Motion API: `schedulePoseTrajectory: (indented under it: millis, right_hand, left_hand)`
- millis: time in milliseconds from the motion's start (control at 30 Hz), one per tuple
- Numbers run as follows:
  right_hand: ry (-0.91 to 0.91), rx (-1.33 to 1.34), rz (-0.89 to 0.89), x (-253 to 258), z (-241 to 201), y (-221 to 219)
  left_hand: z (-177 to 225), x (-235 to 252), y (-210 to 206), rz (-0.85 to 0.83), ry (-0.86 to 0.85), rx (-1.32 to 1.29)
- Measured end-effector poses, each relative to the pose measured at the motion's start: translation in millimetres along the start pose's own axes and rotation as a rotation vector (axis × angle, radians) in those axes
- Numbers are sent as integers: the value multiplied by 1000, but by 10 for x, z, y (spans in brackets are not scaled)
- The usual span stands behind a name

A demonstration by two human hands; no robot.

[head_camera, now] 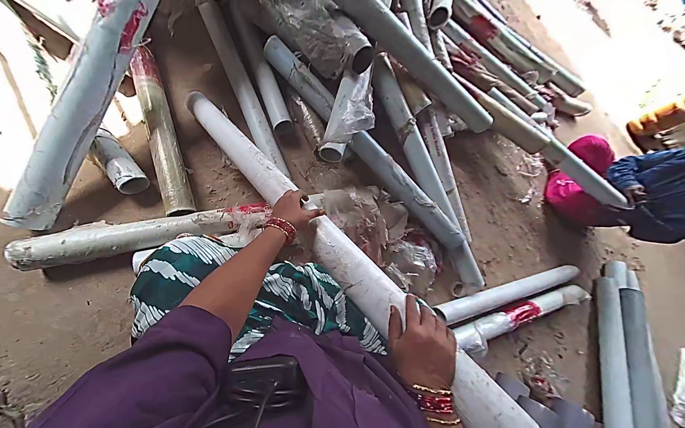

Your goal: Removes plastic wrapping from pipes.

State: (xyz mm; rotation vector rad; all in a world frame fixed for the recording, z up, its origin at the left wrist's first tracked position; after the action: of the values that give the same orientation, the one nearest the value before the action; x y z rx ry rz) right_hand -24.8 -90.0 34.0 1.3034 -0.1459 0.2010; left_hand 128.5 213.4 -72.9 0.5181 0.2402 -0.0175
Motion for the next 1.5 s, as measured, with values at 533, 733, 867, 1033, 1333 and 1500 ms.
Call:
schedulePoseTrajectory:
  millis: [533, 733, 867, 1033, 1333, 1500]
  right_hand:
    - [16, -9, 3, 33, 11, -5]
    - [6, 3, -6, 37, -16, 22]
    - [9, -4, 0, 20, 4, -3]
    - [16, -9, 9, 33, 9, -14]
    - [1, 1, -12, 43, -9, 9]
    - [12, -8, -17, 45, -12, 15]
  left_hand:
    - [-374, 170, 591, 359, 422, -276]
    - [-15, 75, 179, -103, -337, 17]
    - [129, 95, 57, -418, -463, 281]
    - [118, 154, 141, -473, -521, 399]
    - [104, 115, -5, -100, -180, 222]
    - [274, 62, -94, -116, -151, 328]
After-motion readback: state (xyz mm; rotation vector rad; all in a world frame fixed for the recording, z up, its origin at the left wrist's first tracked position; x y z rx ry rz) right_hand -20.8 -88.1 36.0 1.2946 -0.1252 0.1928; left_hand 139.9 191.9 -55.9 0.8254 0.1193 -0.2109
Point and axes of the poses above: each hand's wrist, its own x-axis towards the middle knuckle, its own y-axis out of the back of the hand, z = x × y, the point moved 2 cm from there along x, towards the middle knuckle, and after that the axes turned 10 degrees about -y, right-handed, at the moved point
